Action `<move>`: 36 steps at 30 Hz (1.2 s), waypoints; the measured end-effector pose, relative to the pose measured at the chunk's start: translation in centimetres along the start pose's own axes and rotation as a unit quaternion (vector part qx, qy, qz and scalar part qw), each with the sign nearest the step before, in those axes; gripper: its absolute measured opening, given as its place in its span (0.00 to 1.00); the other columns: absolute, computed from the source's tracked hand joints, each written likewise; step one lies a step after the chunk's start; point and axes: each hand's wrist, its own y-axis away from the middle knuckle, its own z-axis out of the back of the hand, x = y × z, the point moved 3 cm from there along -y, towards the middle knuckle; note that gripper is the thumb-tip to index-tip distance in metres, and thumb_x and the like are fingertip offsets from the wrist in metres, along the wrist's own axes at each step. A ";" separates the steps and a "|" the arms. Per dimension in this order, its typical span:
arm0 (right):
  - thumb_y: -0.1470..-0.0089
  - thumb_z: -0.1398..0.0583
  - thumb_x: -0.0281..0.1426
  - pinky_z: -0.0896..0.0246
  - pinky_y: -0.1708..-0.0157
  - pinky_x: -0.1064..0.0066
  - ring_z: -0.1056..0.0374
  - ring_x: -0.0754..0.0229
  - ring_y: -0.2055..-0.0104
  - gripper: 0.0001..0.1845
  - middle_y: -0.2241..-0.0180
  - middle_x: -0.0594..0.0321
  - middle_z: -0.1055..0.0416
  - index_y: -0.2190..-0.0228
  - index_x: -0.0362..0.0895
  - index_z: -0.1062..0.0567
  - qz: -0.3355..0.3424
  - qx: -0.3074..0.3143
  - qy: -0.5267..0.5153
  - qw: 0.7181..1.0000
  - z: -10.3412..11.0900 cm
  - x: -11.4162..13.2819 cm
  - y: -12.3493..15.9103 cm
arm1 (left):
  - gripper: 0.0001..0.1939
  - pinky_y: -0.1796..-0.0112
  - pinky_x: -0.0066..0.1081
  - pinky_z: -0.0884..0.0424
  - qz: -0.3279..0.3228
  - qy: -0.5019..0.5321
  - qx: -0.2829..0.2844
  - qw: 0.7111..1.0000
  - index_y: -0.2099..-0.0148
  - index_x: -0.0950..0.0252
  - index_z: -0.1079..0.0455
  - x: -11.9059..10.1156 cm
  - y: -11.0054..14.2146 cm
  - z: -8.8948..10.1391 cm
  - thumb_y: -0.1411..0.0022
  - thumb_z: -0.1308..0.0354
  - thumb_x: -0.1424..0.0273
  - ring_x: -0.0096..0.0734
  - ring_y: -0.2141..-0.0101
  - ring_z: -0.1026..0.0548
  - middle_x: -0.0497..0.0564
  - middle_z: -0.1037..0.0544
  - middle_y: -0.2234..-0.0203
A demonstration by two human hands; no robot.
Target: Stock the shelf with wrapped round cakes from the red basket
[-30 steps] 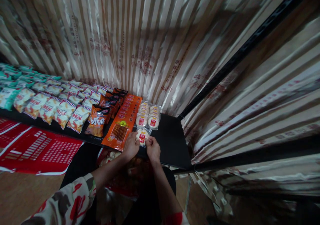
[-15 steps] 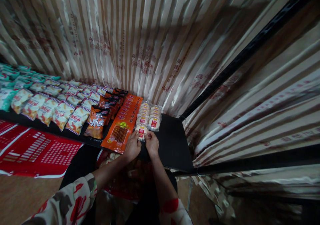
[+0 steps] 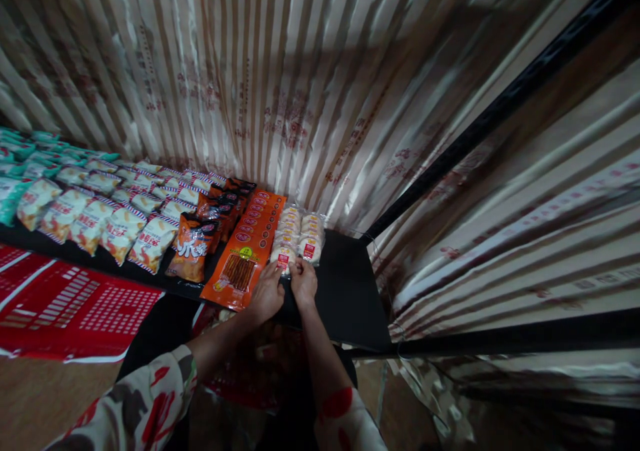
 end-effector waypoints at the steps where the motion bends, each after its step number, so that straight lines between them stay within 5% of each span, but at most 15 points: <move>1: 0.51 0.46 0.36 0.39 0.65 0.72 0.34 0.61 0.69 0.16 0.68 0.59 0.30 0.64 0.41 0.25 0.000 0.004 0.001 1.000 -0.1 0.0 -0.1 | 0.28 0.41 0.40 0.47 -0.001 -0.003 0.003 1.000 0.42 0.75 0.40 0.0 0.0 0.0 0.47 0.52 0.79 0.43 0.41 0.46 0.61 0.41 0.41; 36: 0.48 0.48 0.37 0.42 0.69 0.72 0.35 0.63 0.71 0.15 0.62 0.59 0.31 0.62 0.42 0.31 0.022 -0.014 0.019 0.999 -0.6 -0.1 0.3 | 0.30 0.40 0.41 0.49 -0.044 -0.074 -0.009 0.996 0.42 0.79 0.43 -0.2 0.1 -1.0 0.49 0.54 0.80 0.42 0.38 0.53 0.62 0.43 0.40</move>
